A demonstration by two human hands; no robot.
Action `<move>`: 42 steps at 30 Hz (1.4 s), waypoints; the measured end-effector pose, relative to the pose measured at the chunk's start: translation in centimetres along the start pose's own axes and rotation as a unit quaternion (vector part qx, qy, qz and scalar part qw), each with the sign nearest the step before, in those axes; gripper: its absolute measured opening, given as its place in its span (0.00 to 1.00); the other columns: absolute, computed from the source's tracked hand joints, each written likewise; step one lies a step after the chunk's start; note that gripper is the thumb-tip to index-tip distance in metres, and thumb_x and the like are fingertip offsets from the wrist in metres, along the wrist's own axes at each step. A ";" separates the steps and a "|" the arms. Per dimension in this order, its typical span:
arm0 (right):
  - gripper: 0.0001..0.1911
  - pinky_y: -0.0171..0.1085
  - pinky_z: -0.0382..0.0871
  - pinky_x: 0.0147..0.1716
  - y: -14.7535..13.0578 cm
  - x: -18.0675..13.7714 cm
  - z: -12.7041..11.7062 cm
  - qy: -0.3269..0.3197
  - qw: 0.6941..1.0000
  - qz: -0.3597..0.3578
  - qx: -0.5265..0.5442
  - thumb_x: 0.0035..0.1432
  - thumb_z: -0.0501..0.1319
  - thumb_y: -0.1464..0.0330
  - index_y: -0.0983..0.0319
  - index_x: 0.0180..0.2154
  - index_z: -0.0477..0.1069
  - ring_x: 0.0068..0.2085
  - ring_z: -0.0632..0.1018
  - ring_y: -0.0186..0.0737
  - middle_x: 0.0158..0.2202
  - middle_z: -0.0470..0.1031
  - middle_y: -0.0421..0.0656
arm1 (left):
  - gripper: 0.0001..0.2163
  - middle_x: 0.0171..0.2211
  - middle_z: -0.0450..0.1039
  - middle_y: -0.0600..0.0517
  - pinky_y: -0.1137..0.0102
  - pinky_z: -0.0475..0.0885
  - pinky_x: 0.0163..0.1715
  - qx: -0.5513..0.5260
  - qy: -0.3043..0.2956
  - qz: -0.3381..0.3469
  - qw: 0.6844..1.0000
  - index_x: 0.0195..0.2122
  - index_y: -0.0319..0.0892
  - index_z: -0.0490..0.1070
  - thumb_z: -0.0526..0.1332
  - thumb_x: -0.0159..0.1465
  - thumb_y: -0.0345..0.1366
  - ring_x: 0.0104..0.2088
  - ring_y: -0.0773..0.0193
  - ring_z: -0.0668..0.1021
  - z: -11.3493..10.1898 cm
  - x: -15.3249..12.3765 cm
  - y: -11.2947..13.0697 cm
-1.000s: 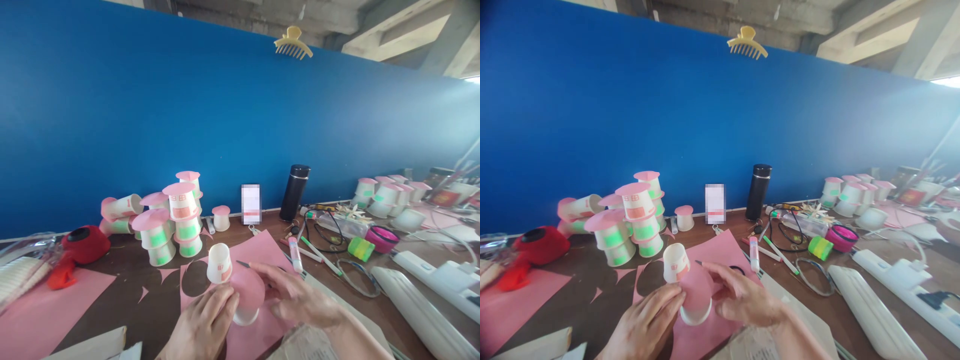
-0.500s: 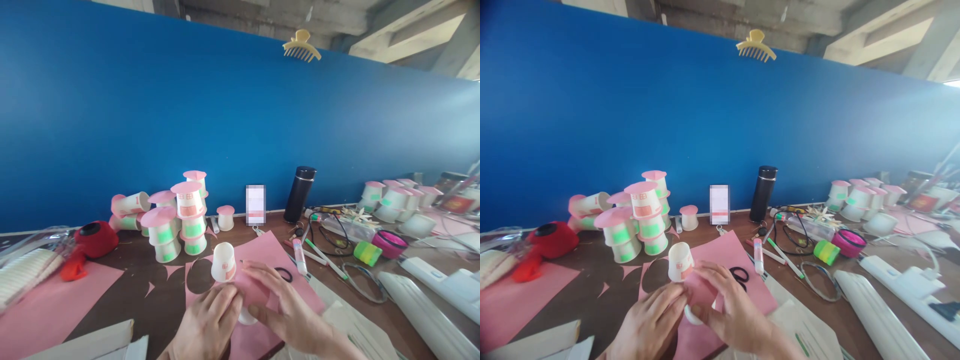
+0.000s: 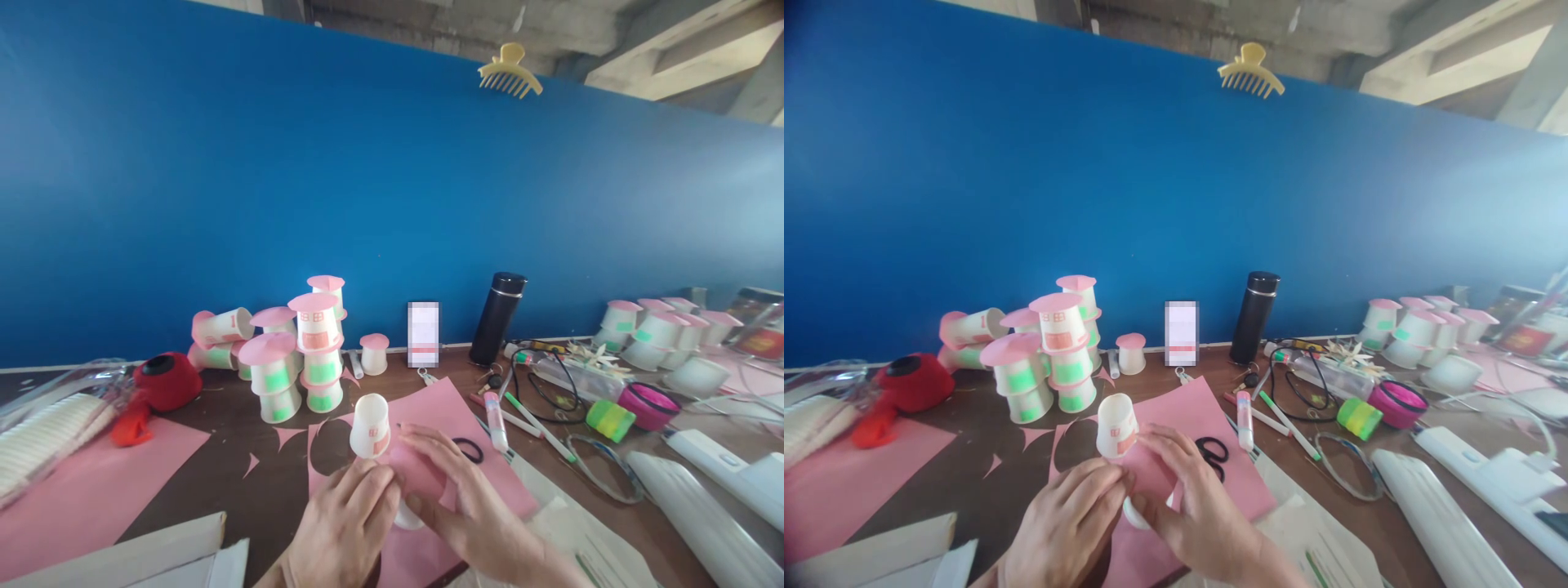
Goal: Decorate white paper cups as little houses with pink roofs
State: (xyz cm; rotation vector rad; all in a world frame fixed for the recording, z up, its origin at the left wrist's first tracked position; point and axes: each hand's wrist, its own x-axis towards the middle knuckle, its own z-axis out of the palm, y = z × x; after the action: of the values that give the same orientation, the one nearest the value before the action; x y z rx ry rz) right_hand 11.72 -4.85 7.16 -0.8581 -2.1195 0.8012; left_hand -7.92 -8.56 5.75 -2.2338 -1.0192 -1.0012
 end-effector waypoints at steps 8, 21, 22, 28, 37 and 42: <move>0.26 0.50 0.66 0.58 -0.5 0.3 -0.1 -0.005 1.000 0.001 0.010 0.59 0.65 0.67 0.52 0.58 0.63 0.60 0.69 0.47 0.59 0.68 0.45 | 0.12 0.33 0.77 0.50 0.68 0.74 0.36 -0.006 -0.001 0.000 1.000 0.38 0.38 0.73 0.49 0.67 0.26 0.34 0.62 0.77 0.0 -0.2 -0.1; 0.26 0.50 0.68 0.57 0.1 0.2 0.4 0.000 1.000 -0.013 -0.010 0.60 0.64 0.67 0.53 0.59 0.62 0.60 0.69 0.47 0.59 0.68 0.47 | 0.11 0.33 0.76 0.49 0.65 0.69 0.38 -0.026 0.005 -0.003 1.000 0.38 0.37 0.73 0.50 0.66 0.25 0.35 0.62 0.76 -0.2 0.0 -0.1; 0.26 0.50 0.68 0.57 0.1 0.2 0.4 0.003 1.000 -0.018 -0.015 0.60 0.64 0.67 0.53 0.59 0.62 0.60 0.69 0.47 0.59 0.68 0.47 | 0.11 0.33 0.76 0.49 0.65 0.69 0.38 -0.027 0.005 -0.003 1.000 0.37 0.37 0.73 0.50 0.66 0.25 0.35 0.62 0.76 -0.1 -0.1 -0.1; 0.27 0.51 0.67 0.57 0.1 0.1 0.4 0.024 0.993 -0.087 -0.080 0.59 0.63 0.70 0.52 0.59 0.61 0.59 0.69 0.49 0.58 0.69 0.46 | 0.11 0.34 0.75 0.50 0.64 0.68 0.39 -0.025 -0.002 -0.006 1.000 0.37 0.38 0.72 0.50 0.67 0.27 0.35 0.62 0.75 0.3 -0.4 0.0; 0.28 0.56 0.58 0.59 -0.4 0.2 -0.1 -0.008 0.971 -0.102 -0.217 0.55 0.64 0.66 0.52 0.57 0.64 0.59 0.68 0.54 0.57 0.71 0.44 | 0.12 0.33 0.74 0.50 0.65 0.69 0.40 -0.006 -0.008 -0.010 1.000 0.37 0.39 0.73 0.49 0.68 0.28 0.35 0.63 0.74 0.1 -0.3 0.1; 0.26 0.58 0.52 0.61 -0.4 0.2 -0.2 -0.016 0.965 -0.113 -0.237 0.57 0.64 0.62 0.51 0.56 0.64 0.59 0.68 0.54 0.56 0.72 0.43 | 0.13 0.35 0.75 0.49 0.64 0.69 0.40 -0.012 -0.002 0.004 1.000 0.37 0.38 0.73 0.48 0.68 0.28 0.37 0.62 0.75 0.1 -0.1 0.0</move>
State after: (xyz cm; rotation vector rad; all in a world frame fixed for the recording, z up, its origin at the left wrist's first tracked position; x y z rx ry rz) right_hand 11.64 -4.84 7.64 -0.8190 -2.4265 0.1885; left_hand -7.94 -8.56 5.61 -2.2576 -1.0052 -1.0116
